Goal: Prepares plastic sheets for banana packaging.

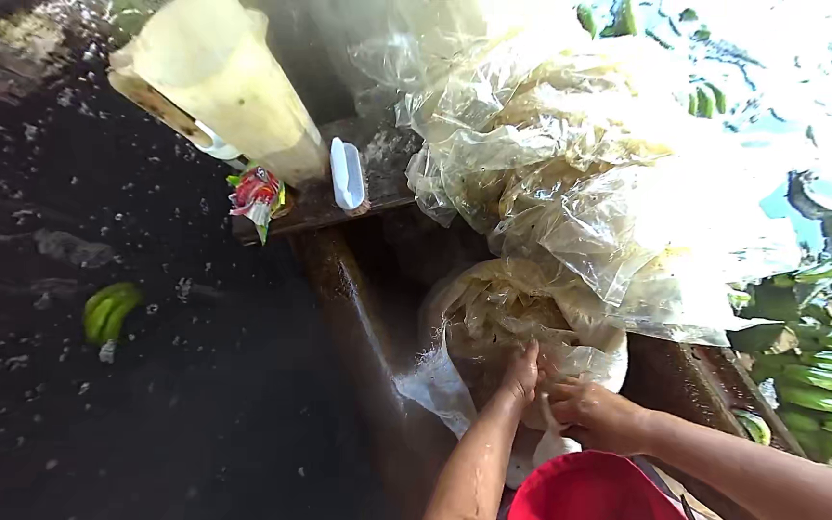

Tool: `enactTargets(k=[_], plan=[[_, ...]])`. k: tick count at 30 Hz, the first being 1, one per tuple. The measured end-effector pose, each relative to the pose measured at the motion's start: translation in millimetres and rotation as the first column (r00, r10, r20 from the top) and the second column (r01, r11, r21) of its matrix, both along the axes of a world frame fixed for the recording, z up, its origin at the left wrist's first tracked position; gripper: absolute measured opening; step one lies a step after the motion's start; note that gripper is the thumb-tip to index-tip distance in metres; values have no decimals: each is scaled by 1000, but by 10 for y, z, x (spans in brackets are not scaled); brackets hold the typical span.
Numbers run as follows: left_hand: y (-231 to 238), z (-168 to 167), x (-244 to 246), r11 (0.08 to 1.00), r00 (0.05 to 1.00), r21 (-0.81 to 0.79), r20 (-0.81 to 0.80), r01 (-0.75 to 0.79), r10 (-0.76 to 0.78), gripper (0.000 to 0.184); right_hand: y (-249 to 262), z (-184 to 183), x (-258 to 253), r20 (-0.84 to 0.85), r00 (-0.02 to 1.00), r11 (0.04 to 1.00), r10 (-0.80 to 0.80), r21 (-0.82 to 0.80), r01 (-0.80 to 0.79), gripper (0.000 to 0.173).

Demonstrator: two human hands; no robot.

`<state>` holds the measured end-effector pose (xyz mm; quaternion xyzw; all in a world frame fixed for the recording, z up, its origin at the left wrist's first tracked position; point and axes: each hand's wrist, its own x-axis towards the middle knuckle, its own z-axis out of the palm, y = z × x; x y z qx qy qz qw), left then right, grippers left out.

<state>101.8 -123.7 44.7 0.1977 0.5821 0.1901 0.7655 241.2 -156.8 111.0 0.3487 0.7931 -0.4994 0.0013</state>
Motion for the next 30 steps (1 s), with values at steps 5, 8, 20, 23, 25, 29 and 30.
enactTargets(k=[5,8,20,23,25,29,30], plan=[[-289,48,-456,995,997,70,9,74,-75,48,128,-473,-93,128,981,981,-148,-109,162,22],[-907,163,-712,966,963,15,-72,-259,259,34,259,-559,-22,197,955,954,-223,-158,256,27],[-1357,-608,-560,809,790,-226,-466,-543,400,56,288,-659,-74,315,928,934,-201,-225,278,31],[-1353,-610,-736,899,823,-172,-497,-404,275,52,252,-711,-69,293,930,935,-223,-205,289,30],[-1137,-411,-836,879,826,-107,-412,-464,386,51,242,-706,-49,292,928,933,-232,-203,297,31],[-406,204,-1321,768,731,64,-266,-638,629,41,276,-599,-39,299,913,923,-276,-183,339,32],[-242,364,-1460,776,739,167,-240,-608,630,36,302,-566,-53,293,913,925,-283,-168,341,32]])
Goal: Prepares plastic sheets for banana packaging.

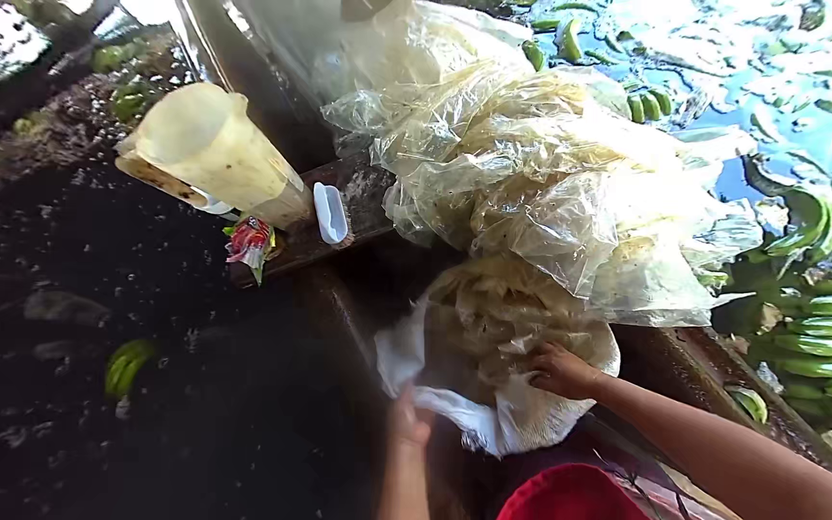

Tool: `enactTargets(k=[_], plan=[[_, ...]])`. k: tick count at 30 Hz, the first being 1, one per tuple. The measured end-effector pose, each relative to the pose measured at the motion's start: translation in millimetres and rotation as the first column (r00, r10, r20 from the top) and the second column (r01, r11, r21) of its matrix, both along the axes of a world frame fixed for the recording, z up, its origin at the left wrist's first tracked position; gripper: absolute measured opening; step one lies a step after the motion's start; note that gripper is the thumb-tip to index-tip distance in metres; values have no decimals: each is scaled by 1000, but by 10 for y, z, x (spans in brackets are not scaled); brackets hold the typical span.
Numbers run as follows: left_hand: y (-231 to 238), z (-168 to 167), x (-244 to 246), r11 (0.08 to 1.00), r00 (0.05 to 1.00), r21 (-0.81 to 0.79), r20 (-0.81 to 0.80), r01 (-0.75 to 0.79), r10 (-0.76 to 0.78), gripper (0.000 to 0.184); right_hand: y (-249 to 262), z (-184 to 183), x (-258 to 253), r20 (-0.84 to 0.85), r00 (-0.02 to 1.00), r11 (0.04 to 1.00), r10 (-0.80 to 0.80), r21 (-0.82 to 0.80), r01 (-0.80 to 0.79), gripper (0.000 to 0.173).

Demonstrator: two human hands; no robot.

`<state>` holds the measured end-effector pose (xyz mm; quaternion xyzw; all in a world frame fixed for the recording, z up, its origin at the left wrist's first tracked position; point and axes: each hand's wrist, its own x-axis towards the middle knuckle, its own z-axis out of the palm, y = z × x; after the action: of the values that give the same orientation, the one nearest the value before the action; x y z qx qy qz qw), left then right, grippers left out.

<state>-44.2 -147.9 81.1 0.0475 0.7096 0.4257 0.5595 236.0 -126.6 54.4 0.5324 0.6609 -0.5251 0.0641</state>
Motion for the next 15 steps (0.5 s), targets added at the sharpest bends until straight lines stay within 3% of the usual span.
enactTargets(k=[1,3,5,9,13,15], plan=[[152,165,-147,993,996,92,-59,67,-62,32,25,31,-31,-8,1000,1000,7,19,-7,31],[404,388,-382,985,980,82,-142,151,-138,31,50,53,-135,-13,999,999,30,32,-30,32],[370,333,-578,994,988,56,-127,98,-91,35,42,27,-246,15,998,998,61,12,-61,34],[-177,249,-637,995,982,101,-186,-5,24,35,-20,69,-248,-4,999,998,54,19,-54,33],[-718,212,-720,994,964,102,-261,-33,59,43,-166,446,39,-140,986,981,85,183,-59,25],[-840,130,-802,993,956,108,-281,-48,77,29,-253,656,222,-169,974,968,151,227,-110,21]])
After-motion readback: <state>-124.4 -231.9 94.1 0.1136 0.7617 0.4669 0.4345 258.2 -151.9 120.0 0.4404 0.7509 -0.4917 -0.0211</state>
